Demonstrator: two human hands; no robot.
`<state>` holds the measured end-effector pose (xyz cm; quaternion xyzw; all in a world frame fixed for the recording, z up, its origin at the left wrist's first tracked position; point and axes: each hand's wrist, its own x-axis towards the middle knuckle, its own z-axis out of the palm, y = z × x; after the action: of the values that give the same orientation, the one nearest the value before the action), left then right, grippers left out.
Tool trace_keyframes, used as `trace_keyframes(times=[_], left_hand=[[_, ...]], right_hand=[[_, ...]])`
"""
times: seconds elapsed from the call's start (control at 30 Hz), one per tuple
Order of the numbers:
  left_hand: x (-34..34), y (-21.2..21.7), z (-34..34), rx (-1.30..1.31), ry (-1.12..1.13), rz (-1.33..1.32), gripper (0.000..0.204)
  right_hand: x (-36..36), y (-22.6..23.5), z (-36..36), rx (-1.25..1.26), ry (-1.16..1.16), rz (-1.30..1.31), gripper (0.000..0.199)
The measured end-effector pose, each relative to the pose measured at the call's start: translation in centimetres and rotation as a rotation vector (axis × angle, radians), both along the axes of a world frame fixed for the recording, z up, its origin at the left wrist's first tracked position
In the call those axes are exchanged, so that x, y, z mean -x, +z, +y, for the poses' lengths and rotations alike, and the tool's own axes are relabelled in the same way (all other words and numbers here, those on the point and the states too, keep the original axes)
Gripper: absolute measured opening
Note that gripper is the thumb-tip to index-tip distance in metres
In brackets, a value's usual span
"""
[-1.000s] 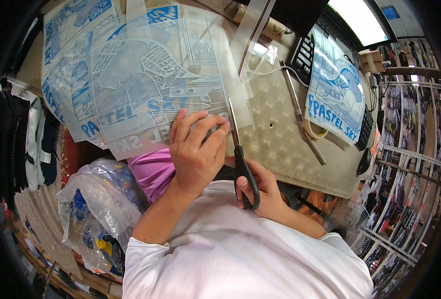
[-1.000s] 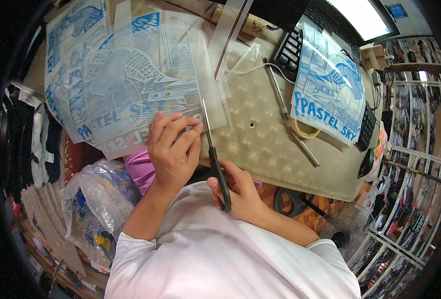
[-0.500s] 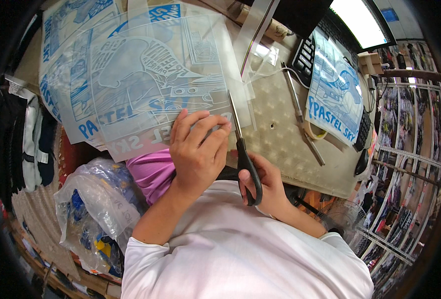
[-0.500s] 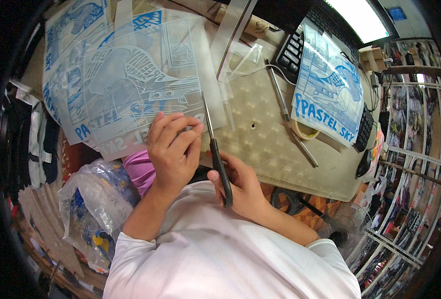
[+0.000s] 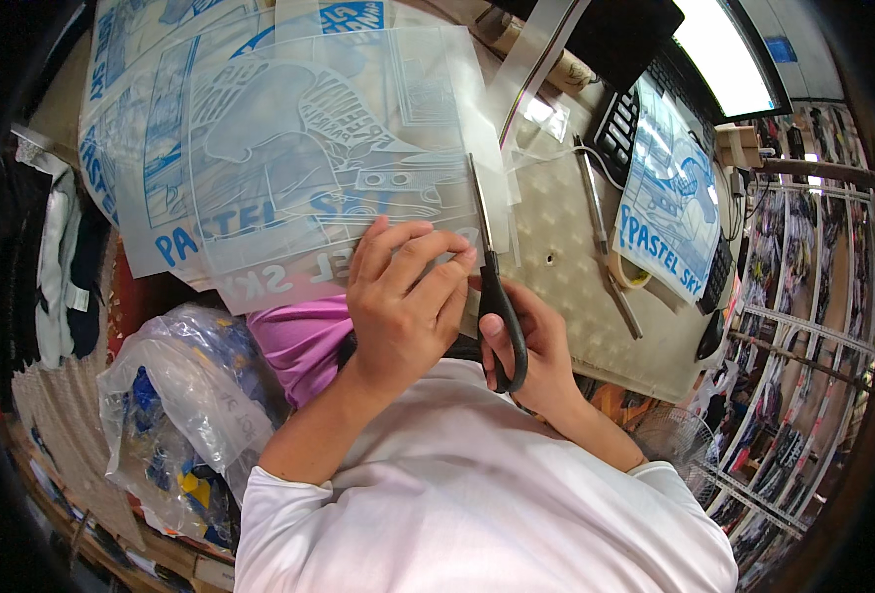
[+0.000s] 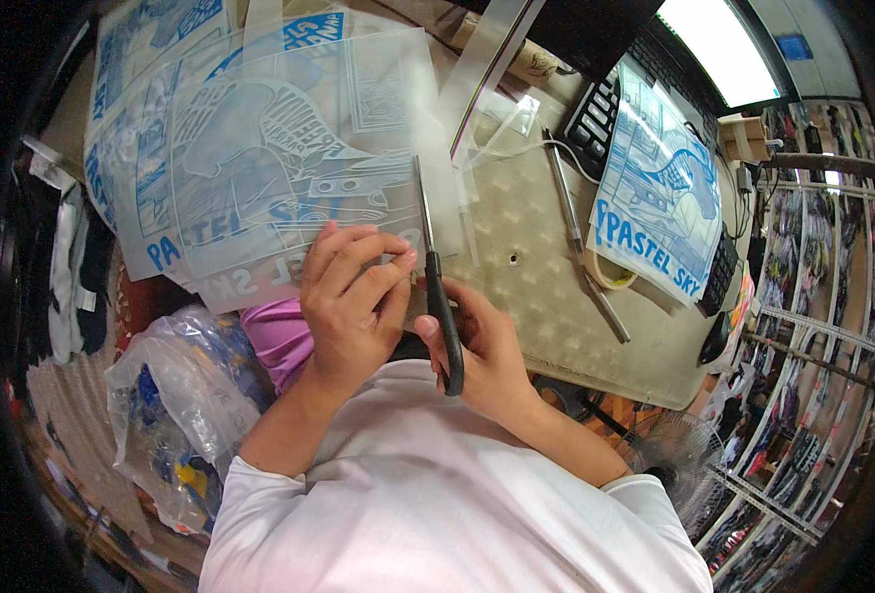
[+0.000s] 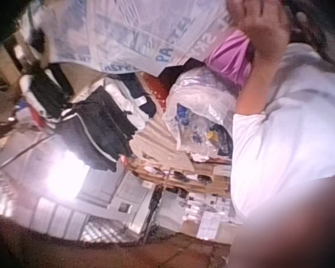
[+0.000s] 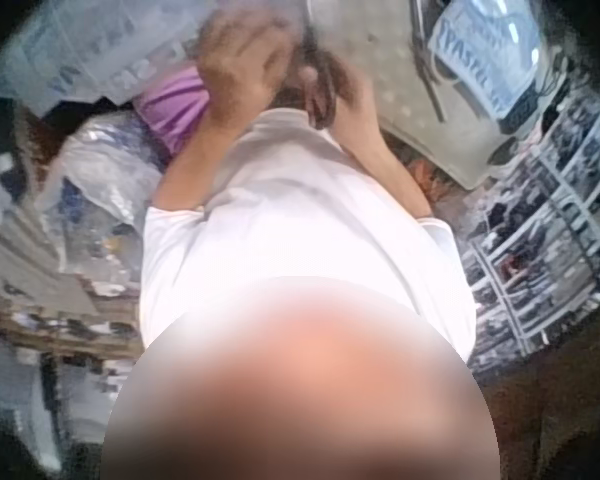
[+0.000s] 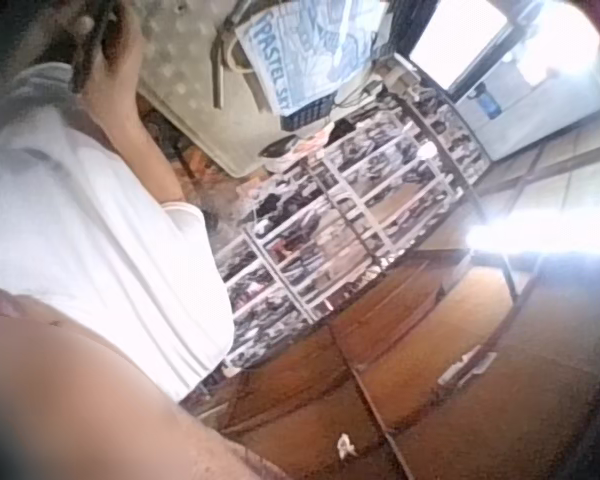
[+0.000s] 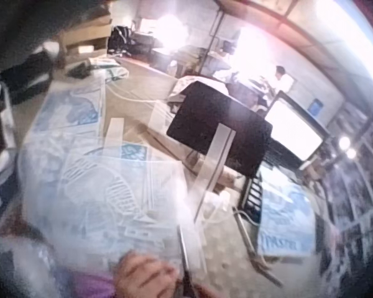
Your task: The person uses scissors to cut printed plastic sheets on a table. They repeatedly trim edges and separate pieces, then stack the cut sheets. The workspace includes a laptop, calculator, and other office items.
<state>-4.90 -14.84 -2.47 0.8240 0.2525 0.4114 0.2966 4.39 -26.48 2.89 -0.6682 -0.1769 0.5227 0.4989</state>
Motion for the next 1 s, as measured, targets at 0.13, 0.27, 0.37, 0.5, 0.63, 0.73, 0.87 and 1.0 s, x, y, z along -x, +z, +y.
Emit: trace_keyframes(times=[0.13, 0.27, 0.37, 0.5, 0.63, 0.73, 0.87, 1.0], left_hand=[[0.0, -0.1, 0.0, 0.010, -0.005, -0.003, 0.016], [0.2, 0.0, 0.0, 0.019, -0.008, -0.002, 0.017], [0.1, -0.6, 0.1, 0.002, -0.003, -0.016, 0.015], [0.1, -0.6, 0.1, 0.012, 0.005, -0.033, 0.015], [0.1, -0.6, 0.1, 0.019, 0.000, -0.036, 0.014], [0.3, -0.2, 0.1, 0.038, -0.021, -0.025, 0.016], [0.3, -0.1, 0.2, 0.043, -0.030, -0.031, 0.016], [0.3, -0.3, 0.2, 0.040, -0.009, -0.044, 0.007]], right_hand=[[0.1, -0.1, 0.2, 0.000, -0.030, -0.009, 0.051], [-0.6, 0.1, 1.1, 0.028, -0.022, -0.028, 0.050], [-0.4, -0.2, 1.4, 0.012, -0.060, -0.047, 0.051], [-0.3, -0.2, 1.6, 0.009, -0.053, -0.074, 0.052], [-0.4, 0.0, 1.7, 0.010, -0.065, -0.048, 0.050], [-0.6, -0.6, 2.2, -0.006, -0.074, -0.091, 0.049], [-1.2, -0.8, 2.8, -0.030, -0.063, -0.112, 0.050], [-1.6, -0.8, 3.7, -0.071, -0.054, -0.130, 0.049]])
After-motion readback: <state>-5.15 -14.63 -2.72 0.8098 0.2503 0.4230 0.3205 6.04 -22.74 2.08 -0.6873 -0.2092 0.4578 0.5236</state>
